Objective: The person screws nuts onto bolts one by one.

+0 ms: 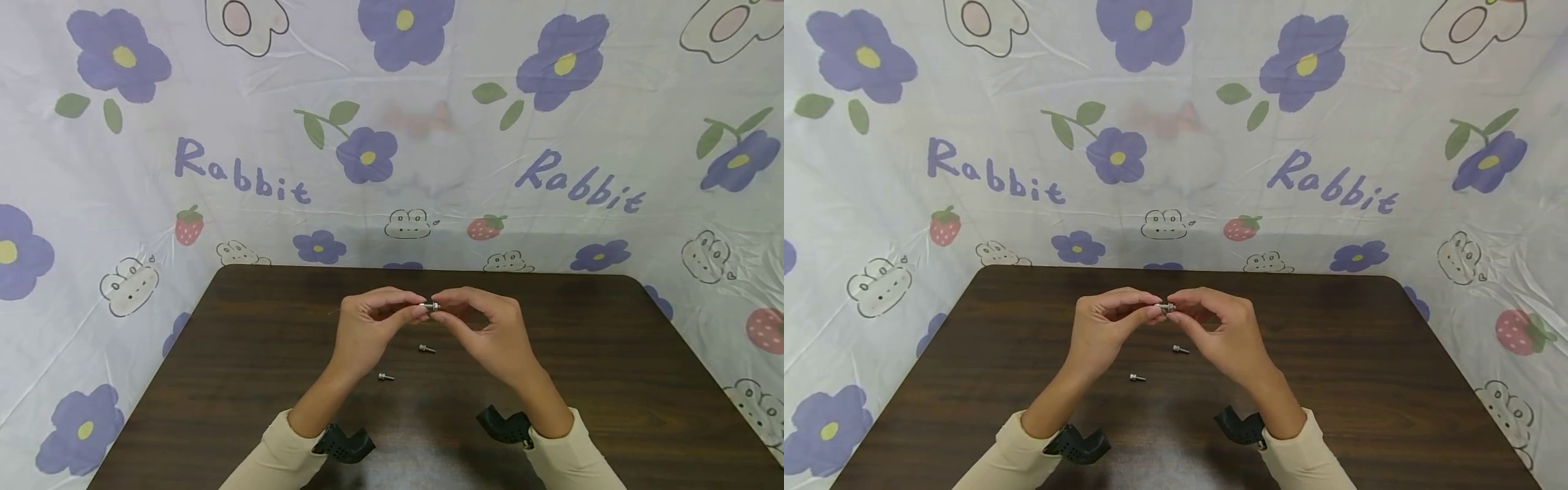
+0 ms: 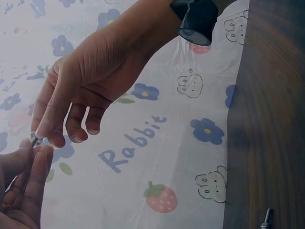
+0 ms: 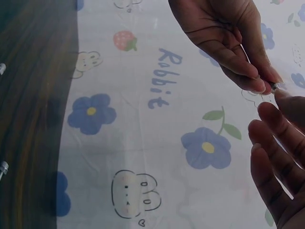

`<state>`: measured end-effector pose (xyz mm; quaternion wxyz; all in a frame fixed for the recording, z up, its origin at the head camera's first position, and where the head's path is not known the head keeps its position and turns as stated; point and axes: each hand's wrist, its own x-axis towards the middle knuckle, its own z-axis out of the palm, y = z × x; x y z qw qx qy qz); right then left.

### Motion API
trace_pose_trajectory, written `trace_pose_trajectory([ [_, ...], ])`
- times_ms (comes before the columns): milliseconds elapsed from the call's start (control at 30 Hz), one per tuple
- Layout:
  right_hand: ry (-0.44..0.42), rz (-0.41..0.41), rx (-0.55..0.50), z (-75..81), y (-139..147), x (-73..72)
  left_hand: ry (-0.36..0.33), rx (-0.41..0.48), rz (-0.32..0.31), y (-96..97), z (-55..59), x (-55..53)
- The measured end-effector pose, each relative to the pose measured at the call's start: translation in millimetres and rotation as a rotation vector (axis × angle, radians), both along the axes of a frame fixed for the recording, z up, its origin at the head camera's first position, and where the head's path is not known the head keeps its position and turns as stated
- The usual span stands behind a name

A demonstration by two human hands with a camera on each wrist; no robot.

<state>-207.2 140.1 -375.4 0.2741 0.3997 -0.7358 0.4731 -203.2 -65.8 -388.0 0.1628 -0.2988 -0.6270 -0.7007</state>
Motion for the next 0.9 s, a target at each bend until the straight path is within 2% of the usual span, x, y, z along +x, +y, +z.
trace_pose_trajectory([
  [133, 0.003, 0.01, -0.014, -0.4, -0.9, 0.3, -0.001, -0.004, -0.003, 0.8, -0.4, 0.4],
  [300, -0.048, -0.032, -0.02, -0.8, -0.8, 0.9, -0.007, -0.007, 0.0, 1.8, -0.1, 0.4],
  [467, -0.061, -0.057, -0.028, -1.5, 0.9, -0.3, -0.01, -0.006, 0.003, 1.7, 0.0, 0.1],
  [733, 0.031, -0.023, 0.001, 0.5, 2.2, -1.2, 0.01, -0.006, 0.002, 0.1, -1.5, -1.6],
  [900, 0.045, 0.012, 0.003, 2.1, 0.4, -1.2, 0.011, -0.002, -0.009, 0.1, -1.4, -1.5],
])
